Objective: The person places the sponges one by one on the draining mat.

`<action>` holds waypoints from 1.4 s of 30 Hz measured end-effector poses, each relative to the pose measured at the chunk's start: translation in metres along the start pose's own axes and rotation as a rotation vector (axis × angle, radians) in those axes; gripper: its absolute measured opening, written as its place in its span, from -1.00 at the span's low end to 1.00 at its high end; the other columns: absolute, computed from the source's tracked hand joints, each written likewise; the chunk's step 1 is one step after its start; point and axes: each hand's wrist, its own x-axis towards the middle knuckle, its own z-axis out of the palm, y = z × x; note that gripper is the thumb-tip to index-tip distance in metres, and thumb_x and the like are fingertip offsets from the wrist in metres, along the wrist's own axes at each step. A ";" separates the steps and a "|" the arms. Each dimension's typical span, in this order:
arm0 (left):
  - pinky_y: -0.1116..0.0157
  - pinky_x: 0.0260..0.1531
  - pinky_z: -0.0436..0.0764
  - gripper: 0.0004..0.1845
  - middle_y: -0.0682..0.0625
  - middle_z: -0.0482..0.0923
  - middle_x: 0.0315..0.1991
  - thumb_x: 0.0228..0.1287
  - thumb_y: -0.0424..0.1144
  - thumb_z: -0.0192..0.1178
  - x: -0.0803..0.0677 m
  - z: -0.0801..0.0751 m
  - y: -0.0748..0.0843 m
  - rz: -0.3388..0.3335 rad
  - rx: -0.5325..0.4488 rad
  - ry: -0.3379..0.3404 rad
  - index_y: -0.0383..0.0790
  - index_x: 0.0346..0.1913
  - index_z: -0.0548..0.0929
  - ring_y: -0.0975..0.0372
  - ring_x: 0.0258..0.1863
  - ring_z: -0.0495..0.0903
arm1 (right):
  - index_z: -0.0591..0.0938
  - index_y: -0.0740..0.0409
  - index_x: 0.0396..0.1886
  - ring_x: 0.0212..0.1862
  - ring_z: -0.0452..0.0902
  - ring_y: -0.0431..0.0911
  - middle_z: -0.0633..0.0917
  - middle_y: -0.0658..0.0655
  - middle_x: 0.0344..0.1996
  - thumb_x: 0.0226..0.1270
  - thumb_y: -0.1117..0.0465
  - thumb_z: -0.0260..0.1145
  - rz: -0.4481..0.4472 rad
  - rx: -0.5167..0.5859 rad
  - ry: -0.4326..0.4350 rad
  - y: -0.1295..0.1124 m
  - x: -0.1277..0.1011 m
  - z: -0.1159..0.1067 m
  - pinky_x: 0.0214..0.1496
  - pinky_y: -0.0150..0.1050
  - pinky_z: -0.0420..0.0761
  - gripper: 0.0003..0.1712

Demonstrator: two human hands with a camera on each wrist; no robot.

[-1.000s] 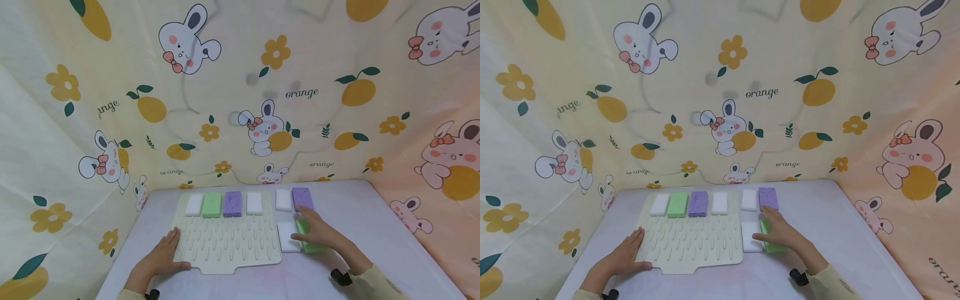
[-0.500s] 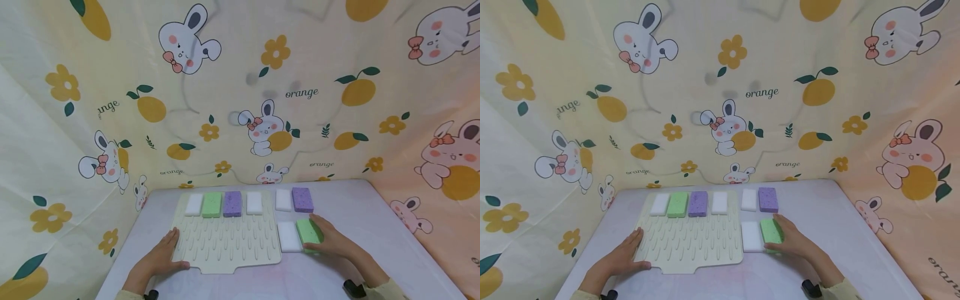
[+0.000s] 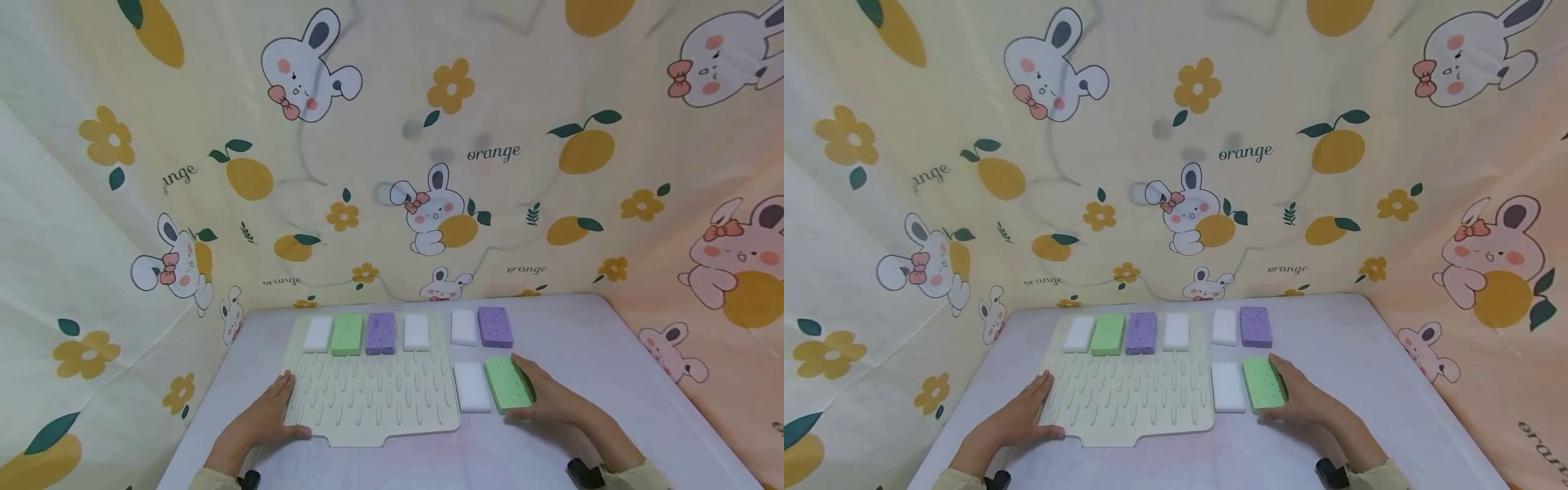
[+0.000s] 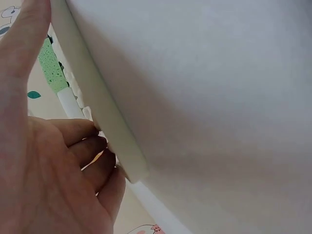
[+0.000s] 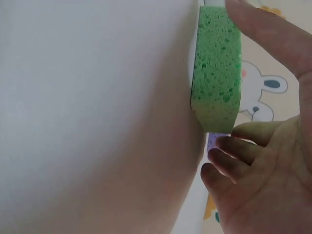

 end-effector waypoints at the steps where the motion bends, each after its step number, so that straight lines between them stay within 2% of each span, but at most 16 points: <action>1: -0.22 0.61 0.21 0.47 -0.47 0.01 0.67 -0.06 0.40 0.59 0.000 0.000 0.000 -0.004 0.001 -0.003 -0.57 0.63 0.12 -0.32 0.65 0.07 | -0.01 0.47 0.69 0.57 0.05 0.60 0.12 0.64 0.59 0.08 -0.16 0.74 0.002 0.006 -0.009 0.001 0.000 0.000 0.53 0.54 0.23 0.52; 6: -0.22 0.60 0.24 0.47 -0.47 0.00 0.68 -0.07 0.38 0.61 -0.001 0.001 0.000 -0.017 -0.006 -0.016 -0.57 0.64 0.12 -0.32 0.65 0.08 | -0.08 0.44 0.71 0.60 -0.03 0.60 0.06 0.63 0.62 0.08 -0.08 0.75 0.003 0.035 -0.049 0.006 -0.001 -0.004 0.55 0.56 0.15 0.53; 15: -0.21 0.60 0.23 0.48 -0.45 -0.01 0.68 -0.07 0.41 0.58 0.001 0.000 -0.001 -0.021 0.006 -0.020 -0.55 0.65 0.12 -0.31 0.65 0.08 | -0.10 0.43 0.71 0.61 -0.07 0.60 0.02 0.64 0.63 0.15 -0.04 0.71 0.032 0.061 -0.107 0.005 -0.002 -0.012 0.56 0.56 0.10 0.48; 23: -0.21 0.61 0.24 0.48 -0.45 0.00 0.68 -0.07 0.41 0.59 0.004 -0.001 0.003 -0.022 0.008 -0.019 -0.55 0.65 0.11 -0.31 0.65 0.09 | -0.10 0.40 0.73 0.61 -0.07 0.59 0.03 0.61 0.64 0.15 -0.05 0.71 0.036 0.025 -0.118 0.007 0.001 -0.019 0.56 0.57 0.08 0.49; 37: -0.21 0.60 0.24 0.49 -0.45 -0.01 0.69 -0.09 0.40 0.60 0.000 -0.003 0.004 -0.032 0.002 -0.028 -0.55 0.65 0.11 -0.32 0.65 0.09 | -0.07 0.40 0.72 0.59 -0.07 0.61 0.06 0.62 0.62 0.11 0.02 0.72 0.007 0.058 -0.120 0.007 0.002 -0.017 0.52 0.65 0.03 0.47; 42: -0.22 0.60 0.23 0.47 -0.46 -0.02 0.68 -0.06 0.37 0.60 -0.001 -0.006 0.007 -0.028 -0.001 -0.031 -0.57 0.64 0.10 -0.33 0.65 0.08 | -0.05 0.40 0.72 0.58 -0.04 0.60 0.09 0.62 0.61 0.11 0.00 0.72 0.008 0.042 -0.113 0.006 0.002 -0.016 0.50 0.66 0.09 0.46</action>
